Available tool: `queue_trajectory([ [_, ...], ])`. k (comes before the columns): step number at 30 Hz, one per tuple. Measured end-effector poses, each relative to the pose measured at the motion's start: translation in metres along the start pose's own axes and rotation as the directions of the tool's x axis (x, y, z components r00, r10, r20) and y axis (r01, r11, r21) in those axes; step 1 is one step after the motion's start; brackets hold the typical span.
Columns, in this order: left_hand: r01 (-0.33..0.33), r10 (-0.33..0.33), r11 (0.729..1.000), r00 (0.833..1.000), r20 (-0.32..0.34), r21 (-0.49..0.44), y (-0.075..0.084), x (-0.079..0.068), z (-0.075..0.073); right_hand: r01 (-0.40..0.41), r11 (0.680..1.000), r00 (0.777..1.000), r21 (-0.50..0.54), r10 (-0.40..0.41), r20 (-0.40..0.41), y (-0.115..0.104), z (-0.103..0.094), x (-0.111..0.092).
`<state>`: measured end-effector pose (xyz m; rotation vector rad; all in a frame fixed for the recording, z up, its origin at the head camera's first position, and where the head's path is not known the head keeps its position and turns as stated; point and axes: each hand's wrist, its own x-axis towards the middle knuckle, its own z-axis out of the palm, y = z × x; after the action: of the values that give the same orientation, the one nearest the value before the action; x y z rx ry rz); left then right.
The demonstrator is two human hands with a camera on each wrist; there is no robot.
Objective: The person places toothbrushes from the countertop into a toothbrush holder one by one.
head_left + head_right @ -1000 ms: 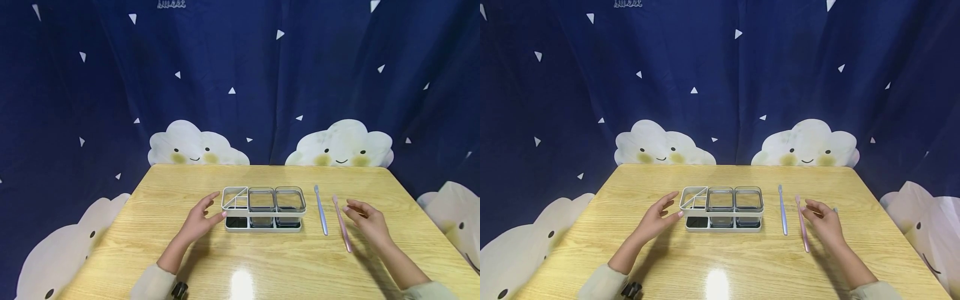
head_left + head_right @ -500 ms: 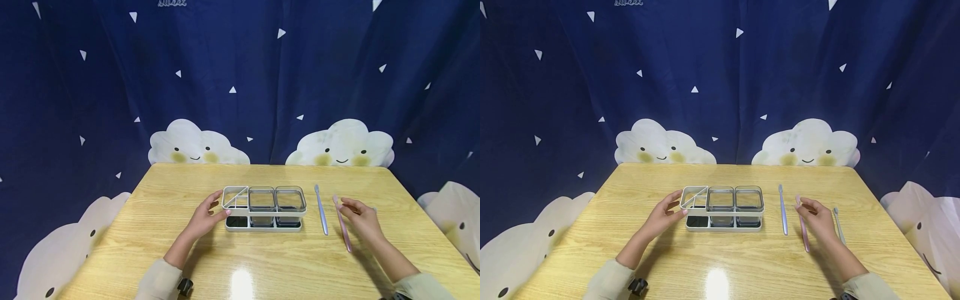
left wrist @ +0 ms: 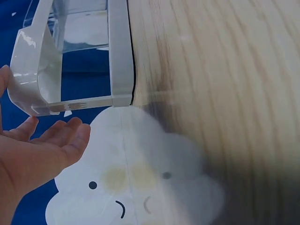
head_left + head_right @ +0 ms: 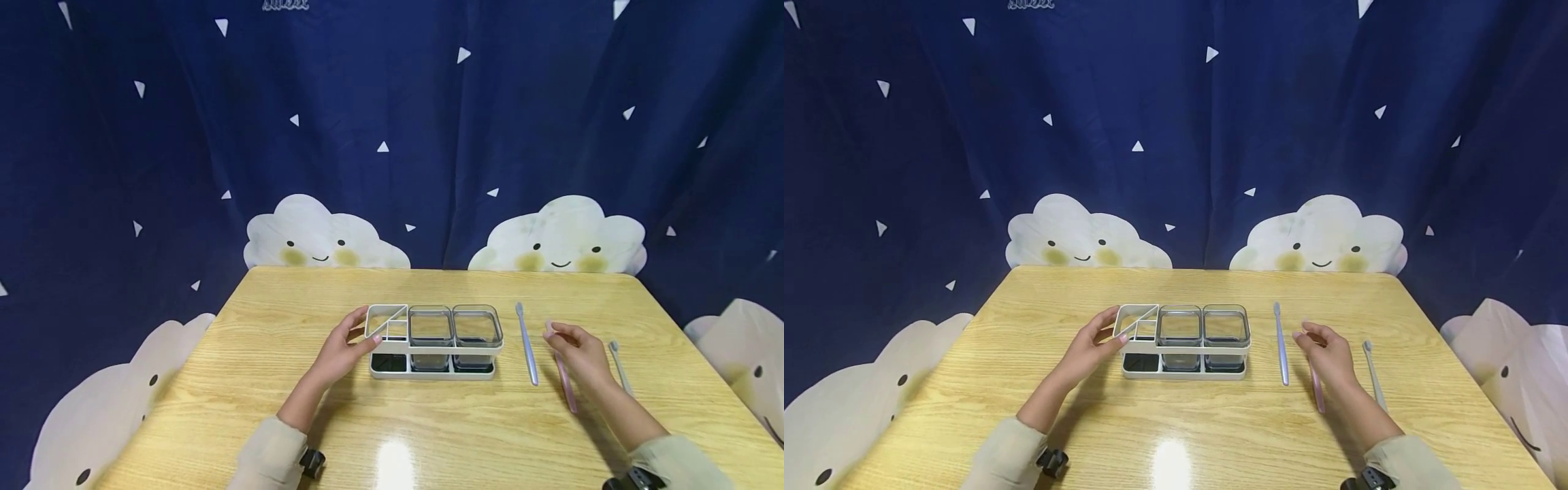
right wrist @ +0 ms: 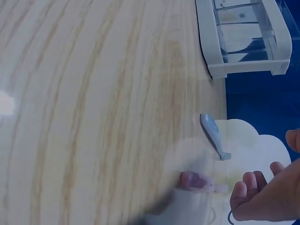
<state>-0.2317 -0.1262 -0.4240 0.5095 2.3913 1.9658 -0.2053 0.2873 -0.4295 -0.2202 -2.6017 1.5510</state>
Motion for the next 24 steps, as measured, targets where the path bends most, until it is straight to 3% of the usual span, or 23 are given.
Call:
queue_trajectory([
  [3,0.006,-0.006,0.999,1.0,-0.004,-0.033,-0.007,0.002,0.0,-0.027,1.0,1.0,-0.003,0.027,-0.008,0.002,0.0,0.003],
  [9,0.024,-0.024,0.998,1.0,0.003,-0.05,-0.007,0.003,0.0,-0.07,0.998,0.997,0.002,0.07,-0.017,0.008,-0.001,0.008],
  [19,0.029,-0.028,0.999,0.998,0.048,-0.027,0.023,-0.006,-0.001,-0.14,0.99,0.99,0.032,0.139,0.023,0.017,-0.003,0.015],
  [24,0.039,-0.037,0.999,0.998,0.06,-0.036,0.023,-0.007,-0.002,-0.202,0.978,0.978,0.055,0.199,0.056,0.021,-0.005,0.018],
])
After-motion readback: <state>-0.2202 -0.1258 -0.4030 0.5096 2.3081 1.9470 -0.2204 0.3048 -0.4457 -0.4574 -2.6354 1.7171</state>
